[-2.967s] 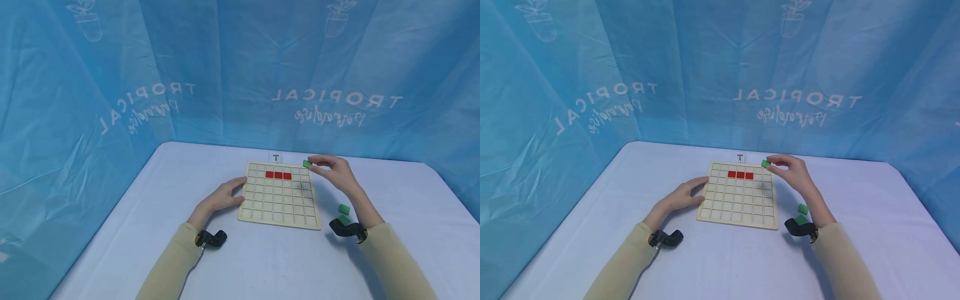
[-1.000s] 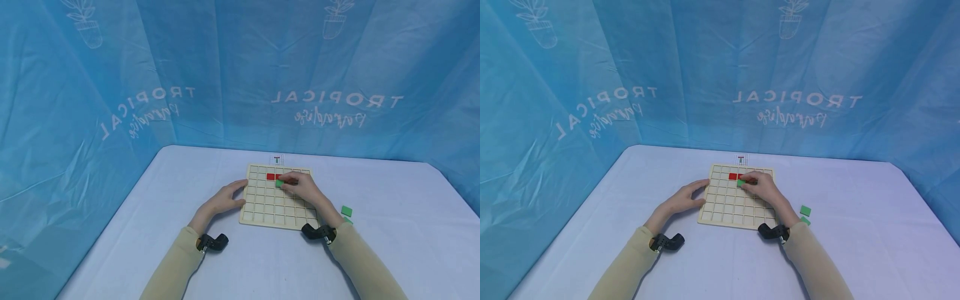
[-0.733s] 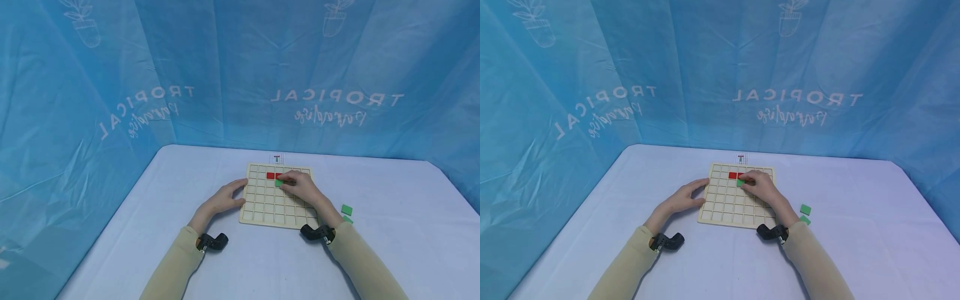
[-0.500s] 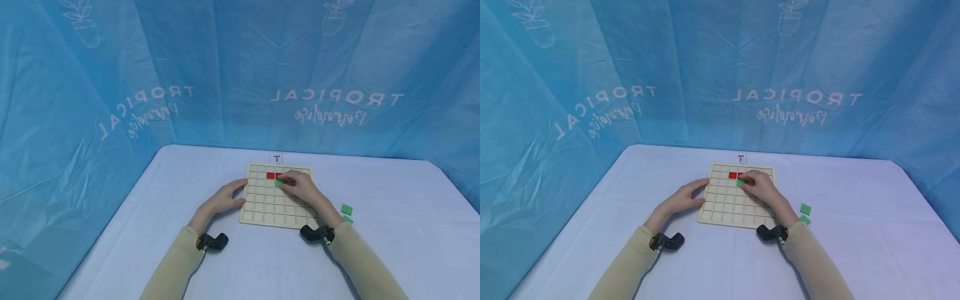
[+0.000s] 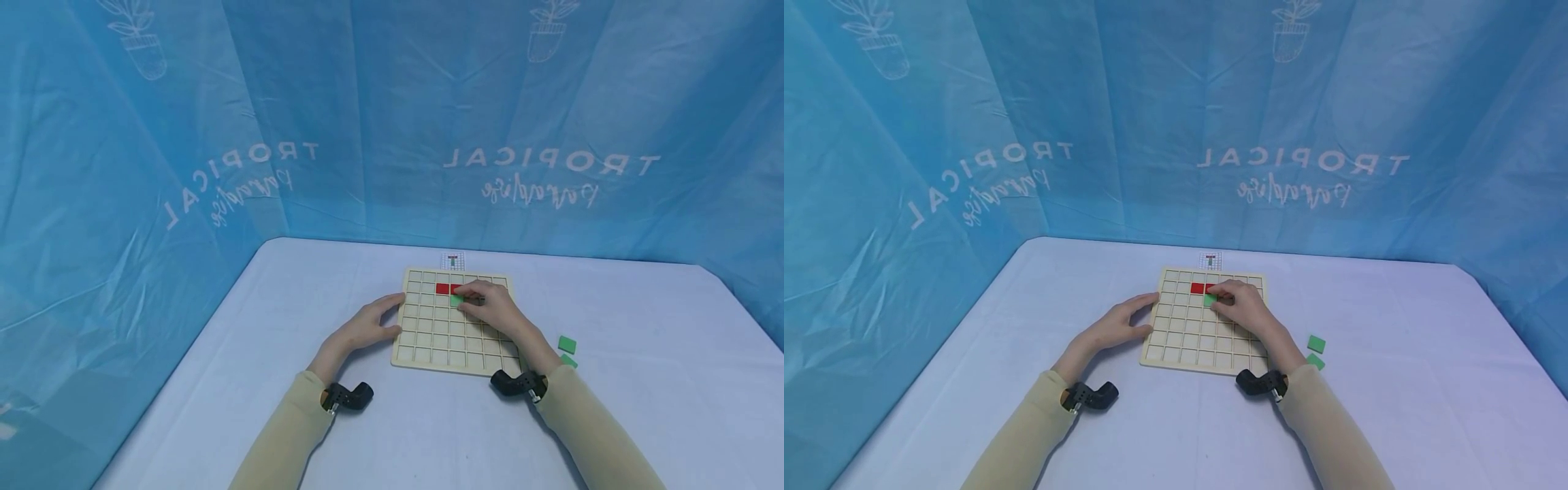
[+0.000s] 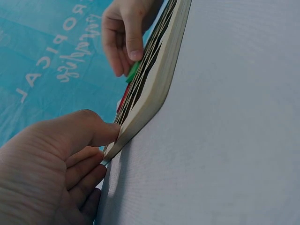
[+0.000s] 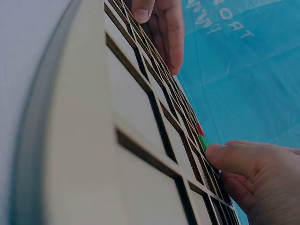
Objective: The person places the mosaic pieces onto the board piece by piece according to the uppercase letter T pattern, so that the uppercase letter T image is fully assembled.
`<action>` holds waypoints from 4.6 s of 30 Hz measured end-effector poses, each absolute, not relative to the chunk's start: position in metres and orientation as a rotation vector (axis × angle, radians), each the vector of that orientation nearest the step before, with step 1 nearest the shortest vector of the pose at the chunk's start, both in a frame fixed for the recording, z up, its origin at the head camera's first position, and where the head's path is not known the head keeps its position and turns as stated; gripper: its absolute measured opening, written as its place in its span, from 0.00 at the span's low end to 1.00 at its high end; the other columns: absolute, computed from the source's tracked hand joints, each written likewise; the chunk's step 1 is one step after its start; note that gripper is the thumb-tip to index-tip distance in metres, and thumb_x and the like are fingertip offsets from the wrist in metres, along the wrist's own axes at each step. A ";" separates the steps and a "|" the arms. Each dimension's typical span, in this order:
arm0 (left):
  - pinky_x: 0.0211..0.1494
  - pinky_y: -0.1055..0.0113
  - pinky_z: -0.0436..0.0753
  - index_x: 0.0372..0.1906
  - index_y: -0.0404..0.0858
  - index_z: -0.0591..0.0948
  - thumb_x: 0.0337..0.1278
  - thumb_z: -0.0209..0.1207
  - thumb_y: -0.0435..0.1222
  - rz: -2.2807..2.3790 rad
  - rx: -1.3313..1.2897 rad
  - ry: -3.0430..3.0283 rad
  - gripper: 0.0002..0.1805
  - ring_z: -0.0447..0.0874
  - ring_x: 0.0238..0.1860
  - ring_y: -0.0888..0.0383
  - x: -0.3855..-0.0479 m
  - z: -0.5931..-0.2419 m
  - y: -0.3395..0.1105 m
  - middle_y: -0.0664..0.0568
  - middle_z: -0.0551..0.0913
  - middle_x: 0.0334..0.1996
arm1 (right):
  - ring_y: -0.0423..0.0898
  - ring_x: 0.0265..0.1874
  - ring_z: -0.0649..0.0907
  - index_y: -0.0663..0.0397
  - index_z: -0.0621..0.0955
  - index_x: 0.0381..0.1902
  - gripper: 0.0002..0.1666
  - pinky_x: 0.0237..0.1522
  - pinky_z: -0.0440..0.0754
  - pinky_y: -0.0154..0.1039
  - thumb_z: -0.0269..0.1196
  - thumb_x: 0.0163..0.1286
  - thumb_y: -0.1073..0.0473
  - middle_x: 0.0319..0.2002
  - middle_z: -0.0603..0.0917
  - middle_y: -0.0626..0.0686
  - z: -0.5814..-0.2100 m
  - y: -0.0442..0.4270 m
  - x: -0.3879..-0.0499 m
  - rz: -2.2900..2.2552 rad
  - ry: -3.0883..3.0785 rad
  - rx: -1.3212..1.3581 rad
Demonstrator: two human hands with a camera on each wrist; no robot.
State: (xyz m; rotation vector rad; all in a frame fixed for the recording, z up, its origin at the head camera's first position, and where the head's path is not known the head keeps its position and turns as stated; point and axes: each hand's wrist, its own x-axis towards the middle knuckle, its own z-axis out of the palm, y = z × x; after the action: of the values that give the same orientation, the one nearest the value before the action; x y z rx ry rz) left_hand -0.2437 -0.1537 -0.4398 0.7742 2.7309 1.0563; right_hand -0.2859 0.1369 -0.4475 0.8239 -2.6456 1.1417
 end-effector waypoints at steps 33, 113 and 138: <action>0.71 0.57 0.57 0.70 0.32 0.60 0.58 0.58 0.35 1.078 0.795 2.718 0.36 0.54 0.70 0.48 -0.242 -0.439 -0.153 0.42 0.61 0.69 | 0.40 0.46 0.81 0.63 0.77 0.57 0.24 0.48 0.79 0.31 0.63 0.66 0.56 0.54 0.79 0.60 -0.378 0.175 -0.268 1.853 -2.423 0.585; 0.71 0.56 0.56 0.70 0.33 0.61 0.56 0.59 0.37 1.066 0.797 2.721 0.37 0.54 0.70 0.47 -0.244 -0.437 -0.155 0.42 0.62 0.69 | 0.25 0.42 0.76 0.55 0.81 0.51 0.22 0.42 0.72 0.17 0.67 0.61 0.51 0.48 0.83 0.55 -0.450 0.310 -0.189 1.098 -2.706 0.375; 0.71 0.56 0.56 0.70 0.33 0.61 0.57 0.59 0.36 1.052 0.784 2.733 0.36 0.54 0.70 0.48 -0.242 -0.437 -0.154 0.43 0.61 0.69 | 0.36 0.41 0.80 0.52 0.84 0.47 0.18 0.43 0.74 0.21 0.70 0.57 0.61 0.43 0.84 0.49 -0.457 0.309 -0.188 0.846 -2.646 0.570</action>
State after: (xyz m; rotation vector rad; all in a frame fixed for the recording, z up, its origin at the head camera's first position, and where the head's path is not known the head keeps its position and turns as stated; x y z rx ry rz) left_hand -0.2424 -0.1544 -0.4368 0.7838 2.7326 1.0523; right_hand -0.1885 0.3088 -0.4566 0.5697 -2.6460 0.8457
